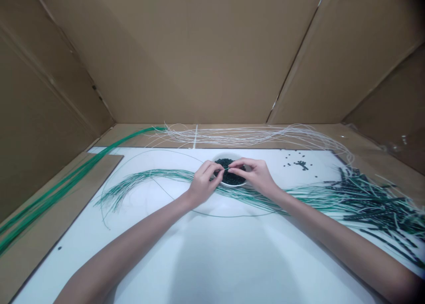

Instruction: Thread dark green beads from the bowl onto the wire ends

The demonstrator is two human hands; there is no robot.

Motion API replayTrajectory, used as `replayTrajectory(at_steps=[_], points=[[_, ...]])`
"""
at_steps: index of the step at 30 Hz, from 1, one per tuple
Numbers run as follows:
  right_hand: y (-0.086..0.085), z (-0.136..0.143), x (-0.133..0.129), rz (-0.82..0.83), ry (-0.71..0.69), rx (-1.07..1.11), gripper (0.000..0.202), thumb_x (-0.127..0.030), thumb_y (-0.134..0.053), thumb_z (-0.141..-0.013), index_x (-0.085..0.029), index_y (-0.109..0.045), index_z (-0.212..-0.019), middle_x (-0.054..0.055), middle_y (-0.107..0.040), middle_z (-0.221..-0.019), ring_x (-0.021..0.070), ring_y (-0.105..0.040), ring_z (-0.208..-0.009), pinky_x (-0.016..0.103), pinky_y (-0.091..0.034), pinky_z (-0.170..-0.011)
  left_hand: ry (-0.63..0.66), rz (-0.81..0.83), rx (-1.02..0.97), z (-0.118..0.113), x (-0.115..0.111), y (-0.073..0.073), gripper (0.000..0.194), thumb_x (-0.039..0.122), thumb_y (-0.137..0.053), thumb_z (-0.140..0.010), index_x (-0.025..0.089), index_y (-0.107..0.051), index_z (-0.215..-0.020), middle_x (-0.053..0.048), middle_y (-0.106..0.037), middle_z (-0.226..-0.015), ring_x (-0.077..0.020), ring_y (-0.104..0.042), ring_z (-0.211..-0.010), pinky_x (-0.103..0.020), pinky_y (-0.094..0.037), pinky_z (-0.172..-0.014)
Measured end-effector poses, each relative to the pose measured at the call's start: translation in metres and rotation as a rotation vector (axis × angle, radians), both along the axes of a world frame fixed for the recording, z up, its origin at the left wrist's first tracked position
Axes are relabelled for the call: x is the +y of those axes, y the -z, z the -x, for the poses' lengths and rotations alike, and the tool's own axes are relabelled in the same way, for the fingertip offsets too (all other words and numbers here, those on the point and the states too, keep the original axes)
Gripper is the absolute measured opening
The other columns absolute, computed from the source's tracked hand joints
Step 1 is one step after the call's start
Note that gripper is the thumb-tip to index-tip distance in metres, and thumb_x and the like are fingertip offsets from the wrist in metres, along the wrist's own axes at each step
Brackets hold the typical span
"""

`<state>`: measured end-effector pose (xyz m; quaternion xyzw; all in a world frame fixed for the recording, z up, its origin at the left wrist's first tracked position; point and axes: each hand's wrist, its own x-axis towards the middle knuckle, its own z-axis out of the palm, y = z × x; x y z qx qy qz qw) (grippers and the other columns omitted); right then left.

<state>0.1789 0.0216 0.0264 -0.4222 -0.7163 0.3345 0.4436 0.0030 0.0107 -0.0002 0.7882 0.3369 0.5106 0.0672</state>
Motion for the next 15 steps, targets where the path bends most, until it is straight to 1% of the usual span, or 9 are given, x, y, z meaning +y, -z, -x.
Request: replayTrajectory(at_steps=[15], points=[[-0.0026, 0.0022, -0.0021, -0.002, 0.001, 0.036, 0.014, -0.030, -0.066, -0.066, -0.018, -0.067, -0.072, 0.003, -0.067, -0.074, 0.0164, -0.060, -0.071, 0.027, -0.046, -0.068, -0.001, -0.001, 0.003, 0.0003, 0.0000, -0.0007, 0.006, 0.015, -0.050, -0.081, 0.016, -0.054, -0.085, -0.003, -0.054, -0.077, -0.0101, -0.052, -0.070, -0.022, -0.045, -0.064]])
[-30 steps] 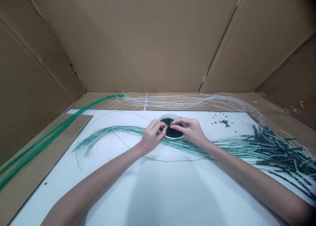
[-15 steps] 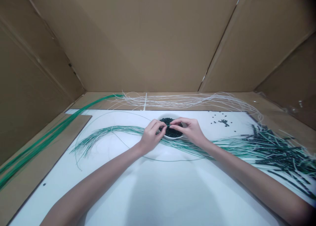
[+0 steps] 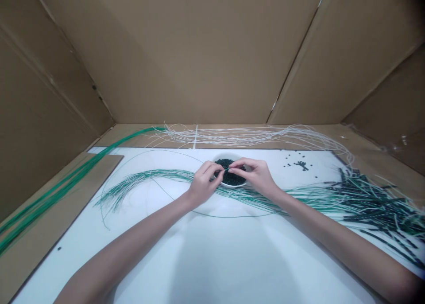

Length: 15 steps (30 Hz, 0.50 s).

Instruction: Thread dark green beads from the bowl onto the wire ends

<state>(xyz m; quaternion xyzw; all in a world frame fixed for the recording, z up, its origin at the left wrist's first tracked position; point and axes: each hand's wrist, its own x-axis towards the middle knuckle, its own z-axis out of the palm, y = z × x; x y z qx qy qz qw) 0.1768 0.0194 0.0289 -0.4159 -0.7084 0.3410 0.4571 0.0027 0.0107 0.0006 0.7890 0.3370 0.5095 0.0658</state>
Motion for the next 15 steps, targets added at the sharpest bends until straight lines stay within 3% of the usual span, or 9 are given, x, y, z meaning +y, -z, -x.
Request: replayTrajectory(at_steps=[15], points=[[-0.0008, 0.0001, 0.0004, 0.003, 0.015, 0.003, 0.015, -0.032, -0.066, -0.066, -0.018, -0.067, -0.071, 0.004, -0.068, -0.074, 0.0169, -0.061, -0.070, 0.028, -0.047, -0.068, -0.004, -0.044, 0.010, -0.0008, -0.0006, -0.0027, 0.006, 0.012, -0.051, -0.079, 0.015, -0.055, -0.083, -0.003, -0.056, -0.075, -0.0111, -0.053, -0.073, -0.021, -0.045, -0.063]])
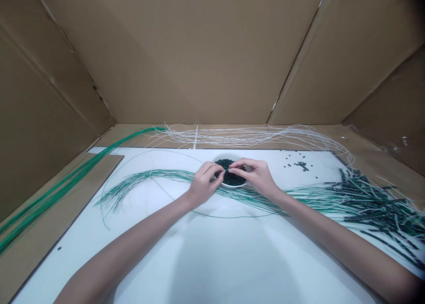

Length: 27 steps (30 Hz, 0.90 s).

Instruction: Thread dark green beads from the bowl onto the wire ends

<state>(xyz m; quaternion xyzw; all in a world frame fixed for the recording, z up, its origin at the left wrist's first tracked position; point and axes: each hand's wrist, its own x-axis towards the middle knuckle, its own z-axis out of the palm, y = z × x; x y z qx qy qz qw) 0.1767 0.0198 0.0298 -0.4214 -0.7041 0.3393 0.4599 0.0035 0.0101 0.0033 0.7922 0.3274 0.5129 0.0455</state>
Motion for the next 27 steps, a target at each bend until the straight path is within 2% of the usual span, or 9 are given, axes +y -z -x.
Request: replayTrajectory(at_steps=[7, 17, 23, 27], points=[[0.0005, -0.0001, -0.0001, -0.009, -0.006, -0.004, 0.016, -0.034, -0.065, -0.067, -0.018, -0.067, -0.072, 0.004, -0.068, -0.074, 0.0171, -0.061, -0.070, 0.029, -0.047, -0.068, 0.009, -0.012, 0.006, 0.0004, 0.0004, 0.0007, 0.006, 0.012, -0.051, -0.080, 0.016, -0.055, -0.083, -0.003, -0.056, -0.075, -0.0115, -0.053, -0.074, -0.022, -0.045, -0.065], [0.0032, -0.0012, 0.0003, -0.044, -0.044, -0.002, 0.010, -0.027, -0.065, -0.069, -0.020, -0.070, -0.074, 0.003, -0.068, -0.076, 0.0158, -0.062, -0.072, 0.028, -0.049, -0.071, 0.005, -0.025, 0.013, 0.0006, 0.0011, 0.0010, 0.007, 0.011, -0.051, -0.079, 0.016, -0.055, -0.084, -0.003, -0.056, -0.075, -0.0113, -0.053, -0.073, -0.022, -0.046, -0.066], [0.0045, -0.0030, 0.0007, -0.046, -0.068, -0.021, 0.014, -0.025, -0.065, -0.069, -0.020, -0.071, -0.081, 0.004, -0.069, -0.081, 0.0163, -0.063, -0.076, 0.028, -0.049, -0.075, -0.011, -0.005, 0.008, 0.0001, 0.0004, 0.0009, 0.007, 0.013, -0.050, -0.080, 0.016, -0.055, -0.084, -0.003, -0.056, -0.075, -0.0112, -0.053, -0.073, -0.022, -0.046, -0.065], [0.0051, -0.0023, 0.0002, 0.005, -0.036, 0.002, 0.018, -0.027, -0.065, -0.068, -0.019, -0.070, -0.083, 0.004, -0.070, -0.083, 0.0173, -0.064, -0.076, 0.030, -0.050, -0.075, -0.009, 0.005, 0.012, 0.0007, 0.0004, 0.0018, 0.007, 0.013, -0.050, -0.080, 0.016, -0.055, -0.085, -0.003, -0.056, -0.075, -0.0115, -0.053, -0.073, -0.022, -0.046, -0.065]])
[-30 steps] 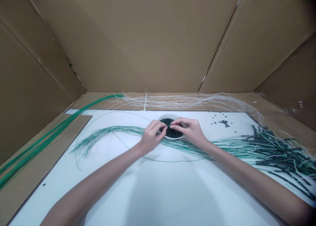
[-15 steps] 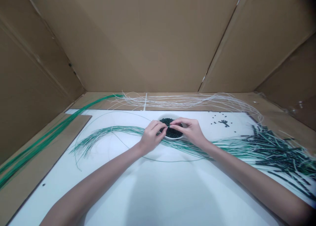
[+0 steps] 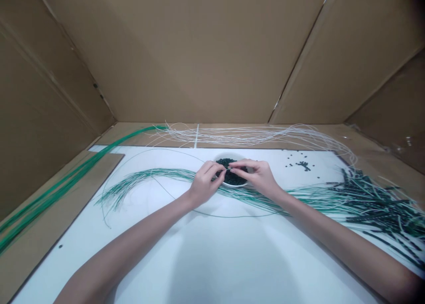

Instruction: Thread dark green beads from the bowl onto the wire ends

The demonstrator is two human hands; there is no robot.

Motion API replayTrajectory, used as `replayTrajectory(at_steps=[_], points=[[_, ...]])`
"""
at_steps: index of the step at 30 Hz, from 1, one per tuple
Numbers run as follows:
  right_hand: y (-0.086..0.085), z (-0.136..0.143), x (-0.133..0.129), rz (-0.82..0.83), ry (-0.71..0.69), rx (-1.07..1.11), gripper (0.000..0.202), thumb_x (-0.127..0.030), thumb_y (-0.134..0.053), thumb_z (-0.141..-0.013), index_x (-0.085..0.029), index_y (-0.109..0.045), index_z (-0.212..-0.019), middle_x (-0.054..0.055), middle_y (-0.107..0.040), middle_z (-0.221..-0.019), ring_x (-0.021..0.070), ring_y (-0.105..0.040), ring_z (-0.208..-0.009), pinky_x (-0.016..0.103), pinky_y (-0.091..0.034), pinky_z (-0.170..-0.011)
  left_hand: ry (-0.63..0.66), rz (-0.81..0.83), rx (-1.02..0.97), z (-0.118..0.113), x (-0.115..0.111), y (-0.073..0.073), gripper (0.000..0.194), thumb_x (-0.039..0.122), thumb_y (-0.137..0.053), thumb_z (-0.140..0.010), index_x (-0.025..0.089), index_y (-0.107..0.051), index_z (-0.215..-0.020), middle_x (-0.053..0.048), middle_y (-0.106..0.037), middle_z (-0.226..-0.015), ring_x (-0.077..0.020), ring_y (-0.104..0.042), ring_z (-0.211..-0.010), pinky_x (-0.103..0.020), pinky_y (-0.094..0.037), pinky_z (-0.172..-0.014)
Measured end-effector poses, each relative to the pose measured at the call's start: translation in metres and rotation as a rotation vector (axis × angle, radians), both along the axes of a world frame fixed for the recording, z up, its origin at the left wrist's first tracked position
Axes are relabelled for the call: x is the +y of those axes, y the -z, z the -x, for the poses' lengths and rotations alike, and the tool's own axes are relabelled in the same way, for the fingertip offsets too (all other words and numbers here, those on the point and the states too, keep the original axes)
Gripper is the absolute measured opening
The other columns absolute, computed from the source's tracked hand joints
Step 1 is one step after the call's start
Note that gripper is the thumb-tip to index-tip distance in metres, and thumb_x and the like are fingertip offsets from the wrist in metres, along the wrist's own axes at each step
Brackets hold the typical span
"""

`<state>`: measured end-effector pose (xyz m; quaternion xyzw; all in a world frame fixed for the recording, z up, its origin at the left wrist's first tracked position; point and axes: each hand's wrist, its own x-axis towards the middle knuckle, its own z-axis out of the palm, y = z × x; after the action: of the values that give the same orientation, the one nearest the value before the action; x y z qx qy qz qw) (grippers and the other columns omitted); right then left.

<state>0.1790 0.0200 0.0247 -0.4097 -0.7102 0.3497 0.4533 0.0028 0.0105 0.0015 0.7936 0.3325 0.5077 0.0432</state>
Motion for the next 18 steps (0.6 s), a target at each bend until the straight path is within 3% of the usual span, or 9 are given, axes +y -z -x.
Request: replayTrajectory(at_steps=[4, 18], points=[[-0.0004, 0.0019, -0.0005, 0.051, 0.009, 0.077, 0.028, -0.030, -0.067, -0.066, -0.017, -0.067, -0.090, 0.006, -0.069, -0.084, 0.0182, -0.065, -0.075, 0.033, -0.052, -0.076, 0.003, -0.008, -0.003, 0.0003, -0.0004, -0.0004, 0.007, 0.013, -0.050, -0.080, 0.016, -0.055, -0.085, -0.004, -0.057, -0.076, -0.0118, -0.054, -0.074, -0.022, -0.046, -0.065], [0.0003, 0.0022, -0.0009, 0.084, 0.004, 0.120, 0.028, -0.029, -0.068, -0.065, -0.015, -0.065, -0.089, 0.006, -0.070, -0.082, 0.0183, -0.066, -0.076, 0.033, -0.052, -0.078, 0.001, -0.024, -0.005, -0.0001, -0.0002, -0.0003, 0.006, 0.012, -0.051, -0.079, 0.016, -0.054, -0.083, -0.003, -0.056, -0.075, -0.0115, -0.053, -0.074, -0.022, -0.046, -0.066]])
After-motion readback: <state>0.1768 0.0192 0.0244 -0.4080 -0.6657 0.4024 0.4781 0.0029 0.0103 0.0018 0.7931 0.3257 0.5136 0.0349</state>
